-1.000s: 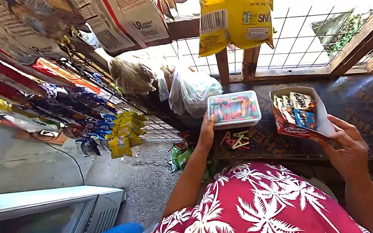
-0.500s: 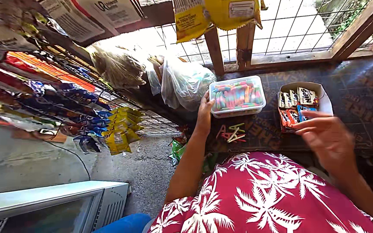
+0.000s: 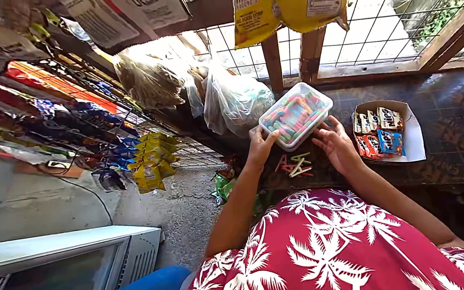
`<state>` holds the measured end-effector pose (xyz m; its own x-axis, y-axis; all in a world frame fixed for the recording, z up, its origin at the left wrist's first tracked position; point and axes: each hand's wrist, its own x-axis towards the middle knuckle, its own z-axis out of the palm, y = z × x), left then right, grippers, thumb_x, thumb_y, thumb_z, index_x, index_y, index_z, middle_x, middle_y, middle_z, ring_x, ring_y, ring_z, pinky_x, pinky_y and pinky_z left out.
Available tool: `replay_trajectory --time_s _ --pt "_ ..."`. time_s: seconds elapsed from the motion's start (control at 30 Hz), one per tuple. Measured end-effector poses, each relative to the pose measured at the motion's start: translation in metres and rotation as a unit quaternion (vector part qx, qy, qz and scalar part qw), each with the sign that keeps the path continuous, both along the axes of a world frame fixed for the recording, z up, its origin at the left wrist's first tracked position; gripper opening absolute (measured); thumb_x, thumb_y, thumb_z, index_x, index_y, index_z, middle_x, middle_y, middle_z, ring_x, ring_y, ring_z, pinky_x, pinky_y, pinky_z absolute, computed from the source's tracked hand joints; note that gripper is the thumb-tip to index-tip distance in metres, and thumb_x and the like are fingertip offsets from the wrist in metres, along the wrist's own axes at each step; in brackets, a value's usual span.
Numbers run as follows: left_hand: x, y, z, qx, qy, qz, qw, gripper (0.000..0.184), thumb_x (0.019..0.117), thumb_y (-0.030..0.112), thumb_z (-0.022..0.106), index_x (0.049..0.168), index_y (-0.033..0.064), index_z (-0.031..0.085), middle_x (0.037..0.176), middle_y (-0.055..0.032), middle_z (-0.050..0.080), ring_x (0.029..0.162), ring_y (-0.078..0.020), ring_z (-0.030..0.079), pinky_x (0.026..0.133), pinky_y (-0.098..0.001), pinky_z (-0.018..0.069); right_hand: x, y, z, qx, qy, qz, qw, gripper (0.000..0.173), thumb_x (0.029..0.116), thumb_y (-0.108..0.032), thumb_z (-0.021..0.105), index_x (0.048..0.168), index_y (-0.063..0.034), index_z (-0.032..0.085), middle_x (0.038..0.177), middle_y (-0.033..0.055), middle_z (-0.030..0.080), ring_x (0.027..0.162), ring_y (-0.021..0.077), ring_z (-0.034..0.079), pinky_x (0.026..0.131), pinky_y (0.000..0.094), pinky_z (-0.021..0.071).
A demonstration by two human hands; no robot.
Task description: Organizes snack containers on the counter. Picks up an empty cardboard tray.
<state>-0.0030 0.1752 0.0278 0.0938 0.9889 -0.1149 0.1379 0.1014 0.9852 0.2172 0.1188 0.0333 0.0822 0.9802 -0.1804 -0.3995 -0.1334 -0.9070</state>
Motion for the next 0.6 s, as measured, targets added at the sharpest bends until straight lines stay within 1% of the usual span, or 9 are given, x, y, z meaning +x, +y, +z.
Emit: replay_trajectory --time_s 0.07,0.17,0.23,0.3,0.37,0.43,0.47,0.53,0.6 --pt "0.001 -0.013 0.003 -0.003 0.011 0.006 1.000 0.062 0.0950 0.030 0.065 0.143 -0.0034 0.046 0.144 -0.0246 0.042 0.127 -0.0285 0.052 0.105 -0.0419 0.0475 -0.004 0.016 -0.009 0.029 -0.021 -0.006 0.999 0.062 0.1043 -0.012 0.049 0.159 -0.0072 0.019 0.156 0.0112 0.041 0.130 0.0169 0.057 0.106 0.0334 0.0506" --pt "0.001 -0.028 0.010 -0.026 -0.002 -0.040 0.999 0.056 0.1006 0.032 0.057 0.147 0.0021 0.045 0.145 -0.0193 0.047 0.126 -0.0257 0.056 0.105 -0.0431 0.0489 -0.007 0.035 -0.018 0.061 -0.076 -0.018 0.995 0.048 0.1086 -0.021 0.039 0.153 -0.0023 0.037 0.145 0.0141 0.053 0.125 0.0159 0.060 0.106 0.0330 0.0501" --pt "-0.001 -0.029 0.013 -0.026 0.003 -0.066 0.998 0.049 0.1032 0.031 0.053 0.144 0.0034 0.049 0.138 -0.0162 0.053 0.121 -0.0227 0.058 0.103 -0.0428 0.0487 -0.007 0.038 -0.017 0.060 -0.088 -0.018 0.994 0.047 0.1094 -0.023 0.037 0.153 -0.0043 0.038 0.142 0.0128 0.056 0.123 0.0158 0.061 0.105 0.0342 0.0511" --pt "-0.003 -0.023 0.011 -0.020 0.000 -0.074 0.997 0.045 0.1062 0.032 0.047 0.140 0.0033 0.052 0.136 -0.0143 0.056 0.119 -0.0203 0.059 0.103 -0.0413 0.0486 -0.006 0.033 -0.011 0.045 -0.096 -0.004 0.994 0.049 0.1100 -0.023 0.039 0.156 -0.0080 0.034 0.146 0.0101 0.054 0.126 0.0145 0.060 0.105 0.0347 0.0505" --pt "0.001 -0.018 0.008 -0.023 -0.017 -0.073 0.997 0.049 0.1093 0.036 0.039 0.149 0.0083 0.048 0.150 -0.0135 0.046 0.130 -0.0229 0.054 0.108 -0.0442 0.0459 -0.004 0.031 -0.009 0.042 -0.089 0.008 0.995 0.050 0.1101 -0.020 0.041 0.158 -0.0102 0.031 0.150 0.0085 0.051 0.128 0.0147 0.059 0.106 0.0348 0.0505" --pt "0.009 -0.018 0.006 -0.025 -0.025 -0.091 0.995 0.055 0.1103 0.044 0.032 0.159 0.0181 0.037 0.164 -0.0076 0.034 0.144 -0.0213 0.043 0.117 -0.0452 0.0373 -0.001 0.032 -0.009 0.043 -0.077 0.010 0.996 0.052 0.1083 -0.017 0.043 0.159 -0.0116 0.031 0.151 0.0078 0.051 0.128 0.0148 0.059 0.105 0.0345 0.0510" --pt "0.014 -0.018 0.008 -0.025 -0.031 -0.112 0.993 0.057 0.1107 0.045 0.028 0.162 0.0192 0.030 0.167 -0.0067 0.029 0.148 -0.0198 0.037 0.121 -0.0442 0.0327 0.001 0.032 -0.011 0.043 -0.074 0.009 0.996 0.053 0.1080 -0.017 0.045 0.159 -0.0120 0.031 0.152 0.0074 0.050 0.129 0.0151 0.059 0.106 0.0345 0.0508" --pt "0.019 -0.020 0.013 -0.029 -0.039 -0.137 0.989 0.062 0.1105 0.048 0.020 0.163 0.0152 0.024 0.167 -0.0074 0.027 0.151 -0.0161 0.032 0.124 -0.0398 0.0277 0.005 0.027 -0.011 0.046 -0.094 0.004 0.994 0.054 0.1080 -0.019 0.044 0.160 -0.0110 0.030 0.156 0.0072 0.047 0.133 0.0154 0.056 0.109 0.0347 0.0483" --pt "0.017 -0.016 0.013 -0.037 -0.049 -0.145 0.988 0.071 0.1081 0.056 0.014 0.163 0.0125 0.022 0.166 -0.0079 0.031 0.152 -0.0154 0.031 0.126 -0.0400 0.0243 0.008 0.011 -0.007 0.065 -0.172 0.000 0.983 0.058 0.1074 -0.027 0.045 0.160 -0.0097 0.029 0.162 0.0068 0.039 0.139 0.0155 0.051 0.112 0.0369 0.0464"
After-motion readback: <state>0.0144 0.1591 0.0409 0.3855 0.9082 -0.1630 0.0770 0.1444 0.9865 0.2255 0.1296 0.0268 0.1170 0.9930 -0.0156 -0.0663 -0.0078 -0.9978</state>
